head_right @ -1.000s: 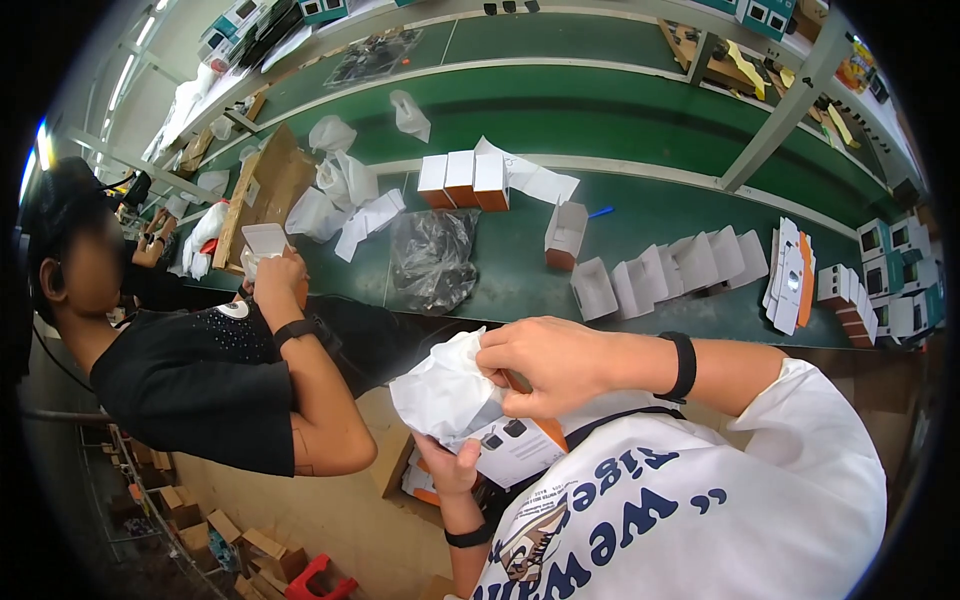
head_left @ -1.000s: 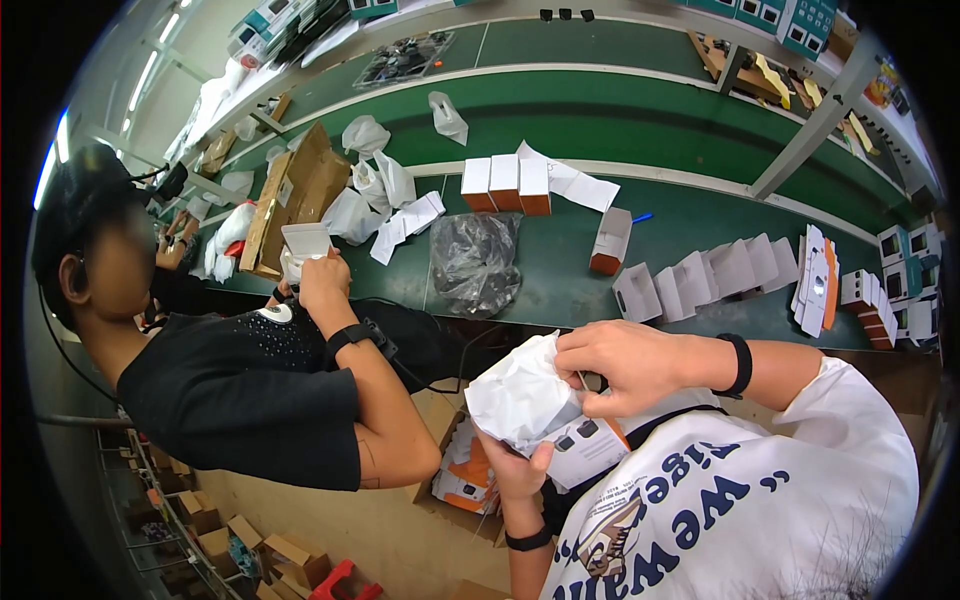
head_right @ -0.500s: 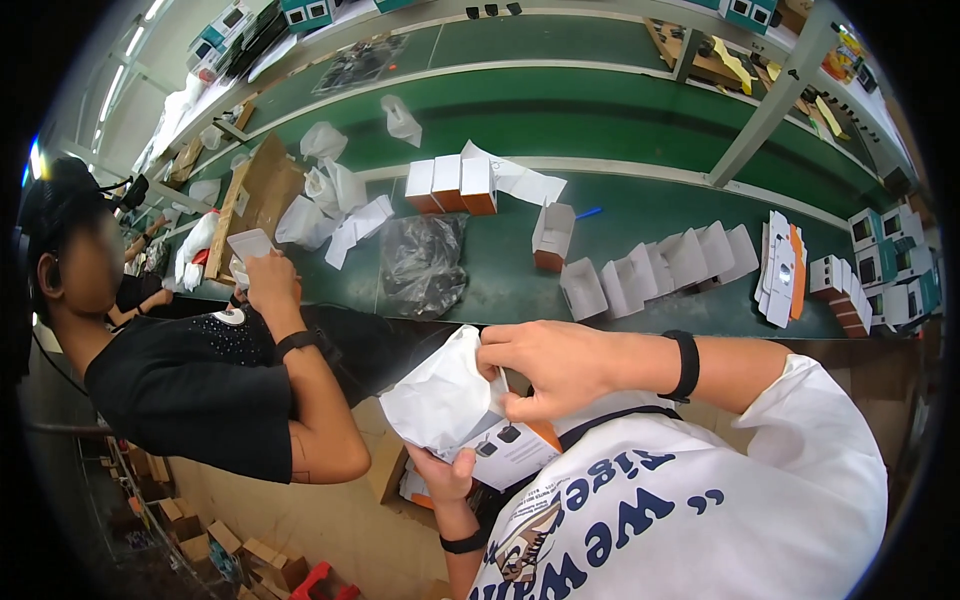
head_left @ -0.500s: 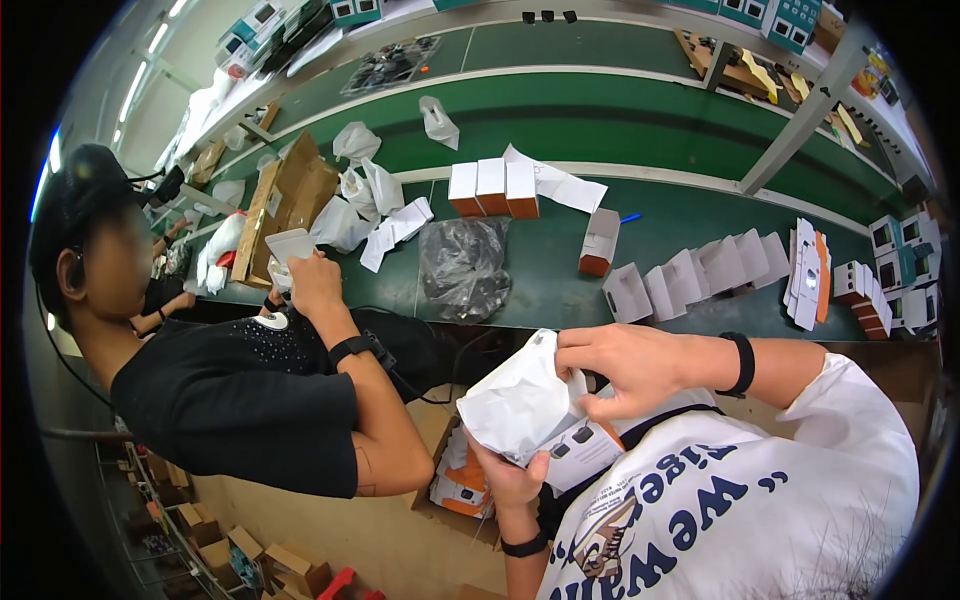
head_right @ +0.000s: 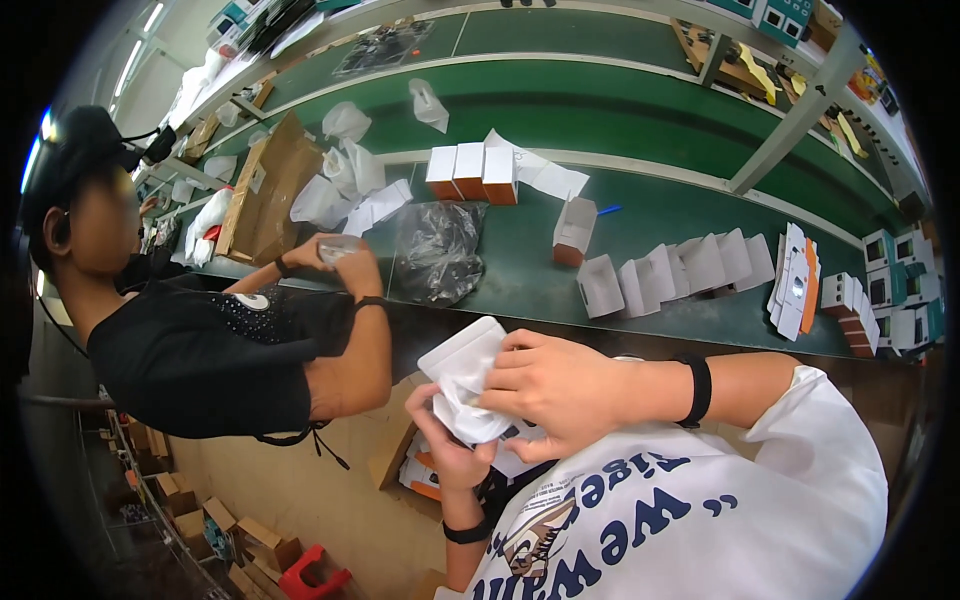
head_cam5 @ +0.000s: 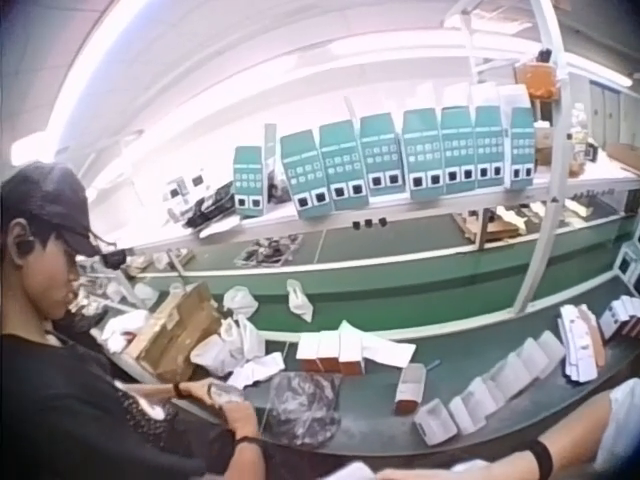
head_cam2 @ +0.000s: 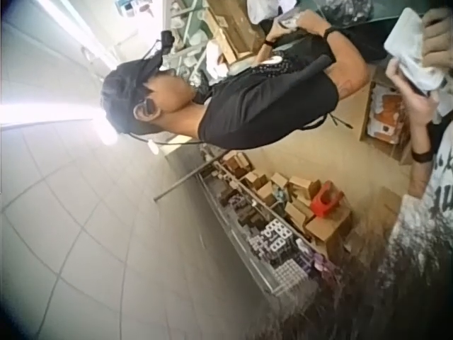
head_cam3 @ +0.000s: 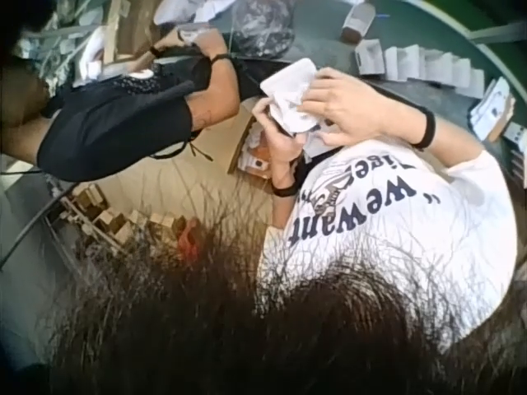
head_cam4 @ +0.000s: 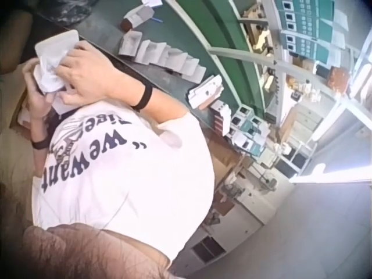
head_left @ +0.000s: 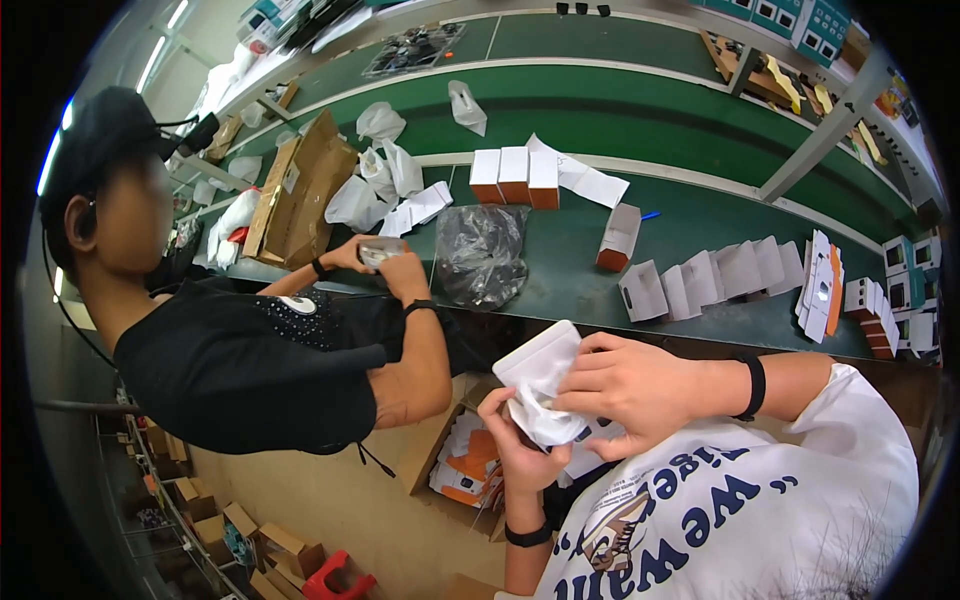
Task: The person assembles boxes by hand, places a speaker and a manual into each box, and folds the flaps to close them. They then stack the completed boxes on the table and organize flat cardboard packaging into a pile.
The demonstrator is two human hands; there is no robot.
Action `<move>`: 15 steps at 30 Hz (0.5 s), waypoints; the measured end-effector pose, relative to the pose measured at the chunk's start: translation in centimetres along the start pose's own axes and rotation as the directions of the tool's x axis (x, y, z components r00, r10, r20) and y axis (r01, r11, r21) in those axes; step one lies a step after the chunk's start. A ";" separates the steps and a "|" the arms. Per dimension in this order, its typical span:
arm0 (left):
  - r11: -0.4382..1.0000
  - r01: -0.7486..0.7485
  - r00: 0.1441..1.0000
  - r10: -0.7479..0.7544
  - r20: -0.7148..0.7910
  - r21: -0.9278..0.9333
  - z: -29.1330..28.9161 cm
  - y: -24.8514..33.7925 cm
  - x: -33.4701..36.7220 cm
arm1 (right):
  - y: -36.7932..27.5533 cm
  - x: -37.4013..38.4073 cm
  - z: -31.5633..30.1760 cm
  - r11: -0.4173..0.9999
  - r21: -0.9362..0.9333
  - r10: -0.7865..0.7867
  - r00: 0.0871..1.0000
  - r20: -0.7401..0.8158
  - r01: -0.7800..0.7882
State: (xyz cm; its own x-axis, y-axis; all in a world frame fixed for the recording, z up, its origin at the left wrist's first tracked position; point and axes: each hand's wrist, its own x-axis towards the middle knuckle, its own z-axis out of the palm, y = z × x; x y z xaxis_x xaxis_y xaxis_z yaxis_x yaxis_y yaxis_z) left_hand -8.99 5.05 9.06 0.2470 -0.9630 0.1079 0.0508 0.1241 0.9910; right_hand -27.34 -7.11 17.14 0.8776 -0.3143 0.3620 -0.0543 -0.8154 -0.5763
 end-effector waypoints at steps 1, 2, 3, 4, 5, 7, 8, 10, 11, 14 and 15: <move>1.000 -0.003 1.000 0.003 -0.006 0.002 0.0 0.0 0.0 | 0.2 -0.1 0.3 0.999 -0.012 0.038 0.994 0.102 -0.037; 1.000 0.021 1.000 -0.021 0.012 0.003 0.1 0.1 -0.2 | 0.3 -0.1 0.5 0.997 -0.027 0.076 0.976 0.205 -0.072; 0.999 0.044 0.999 -0.044 0.031 0.005 0.0 0.1 -0.3 | 0.4 0.4 0.4 0.996 -0.008 0.089 0.983 0.161 -0.088; 0.999 0.042 0.999 -0.042 0.025 0.004 -0.2 0.0 -0.4 | 0.4 1.0 0.0 0.997 -0.008 0.083 0.983 0.166 -0.083; 0.999 0.044 0.998 -0.044 0.035 -0.008 -0.4 -0.2 -0.3 | 0.6 1.7 -0.5 0.989 0.024 0.136 0.958 0.252 -0.147; 1.000 0.016 0.999 -0.015 0.049 -0.015 -0.8 -0.5 -0.5 | 1.3 2.5 -0.2 0.956 0.039 0.261 0.903 0.340 -0.291; 1.000 0.007 0.999 -0.006 0.051 -0.018 -0.8 -0.6 -0.6 | 1.3 2.8 0.1 0.957 0.034 0.261 0.904 0.340 -0.289; 1.000 -0.012 0.998 0.014 0.055 -0.022 -0.8 -1.0 -0.6 | 1.2 3.4 0.8 0.913 -0.081 0.409 0.888 0.210 -0.401; 1.000 -0.017 0.998 0.018 0.052 -0.024 -0.8 -1.2 -0.6 | 1.4 3.8 1.6 0.940 -0.148 0.320 0.945 0.060 -0.309; 1.000 -0.004 1.000 0.004 0.001 0.023 -0.5 -1.5 -0.8 | 3.5 5.3 0.3 0.964 0.022 0.262 0.964 0.050 -0.263; 0.998 0.010 0.999 -0.008 -0.035 0.061 -0.6 -1.8 -0.9 | 4.8 6.5 -0.7 0.895 0.238 0.352 0.924 0.147 -0.378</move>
State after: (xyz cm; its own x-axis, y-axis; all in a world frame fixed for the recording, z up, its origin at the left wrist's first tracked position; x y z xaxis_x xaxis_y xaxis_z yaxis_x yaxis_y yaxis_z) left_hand -8.68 5.82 7.17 0.2800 -0.9551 0.0971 -0.0055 0.0996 0.9950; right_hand -22.26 -13.46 17.24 0.8623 -0.5058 0.0238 -0.2674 -0.4948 -0.8269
